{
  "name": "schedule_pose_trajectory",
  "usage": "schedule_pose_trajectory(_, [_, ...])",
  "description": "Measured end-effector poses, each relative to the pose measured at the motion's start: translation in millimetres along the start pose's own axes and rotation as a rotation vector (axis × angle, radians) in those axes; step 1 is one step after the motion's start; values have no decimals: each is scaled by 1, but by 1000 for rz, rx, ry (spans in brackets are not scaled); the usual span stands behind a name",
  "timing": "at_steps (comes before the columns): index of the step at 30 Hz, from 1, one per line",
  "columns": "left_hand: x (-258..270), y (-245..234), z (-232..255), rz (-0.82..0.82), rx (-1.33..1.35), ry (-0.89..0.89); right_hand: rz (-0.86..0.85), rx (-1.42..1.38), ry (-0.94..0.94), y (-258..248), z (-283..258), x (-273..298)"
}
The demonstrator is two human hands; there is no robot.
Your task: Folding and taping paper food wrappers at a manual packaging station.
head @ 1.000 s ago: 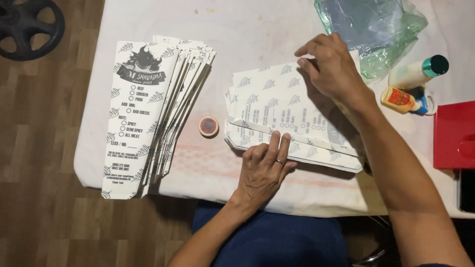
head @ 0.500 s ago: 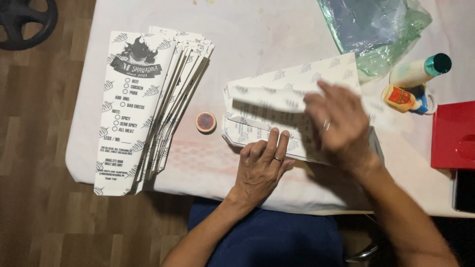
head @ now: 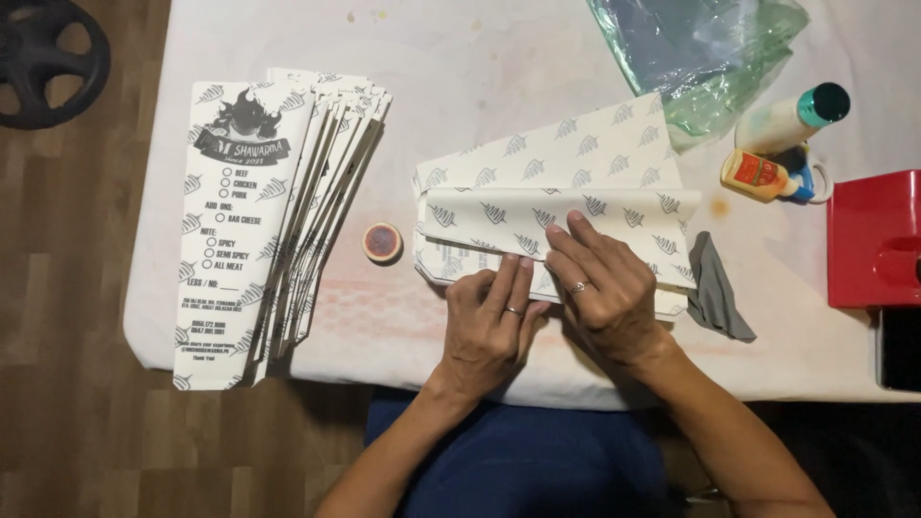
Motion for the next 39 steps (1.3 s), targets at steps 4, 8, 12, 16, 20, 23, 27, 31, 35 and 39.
schedule_pose_trajectory(4, [-20, -16, -22, 33, 175, -22, -18, -16, 37, 2, 3, 2])
schedule_pose_trajectory(8, [-42, -19, -51, -71, 62, 121, -28, -24, 40, 2, 5, 3])
schedule_pose_trajectory(12, [-43, -7, -63, -223, 38, 247, -61, -56, 70, 5, 9, 7])
schedule_pose_trajectory(16, [-53, -14, -63, -307, 72, 276, -80, -167, 120, -6, 20, 5])
schedule_pose_trajectory(20, [-54, -11, -64, -370, 49, 282, -109, -187, 165, -17, 34, 21])
schedule_pose_trajectory(23, [-53, -9, -65, -383, 36, 291, -148, -168, 185, -27, 46, 35])
schedule_pose_trajectory(27, [-53, -9, -63, -380, 24, 341, -203, -54, 155, -39, 57, 48])
schedule_pose_trajectory(31, [-52, -8, -61, -384, 21, 356, -255, -18, 112, -41, 59, 52])
schedule_pose_trajectory(35, [-55, -9, -59, -392, 0, 355, -280, 83, -13, -35, 53, 57])
schedule_pose_trajectory(39, [-62, -9, -53, -406, -40, 350, -263, 127, -100, -24, 59, 59])
Point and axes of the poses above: each hand's wrist, its own x-axis away from the middle knuckle, its own y-axis out of the palm, z = x × y, the point moved 8 cm from there along -x, towards the middle knuckle
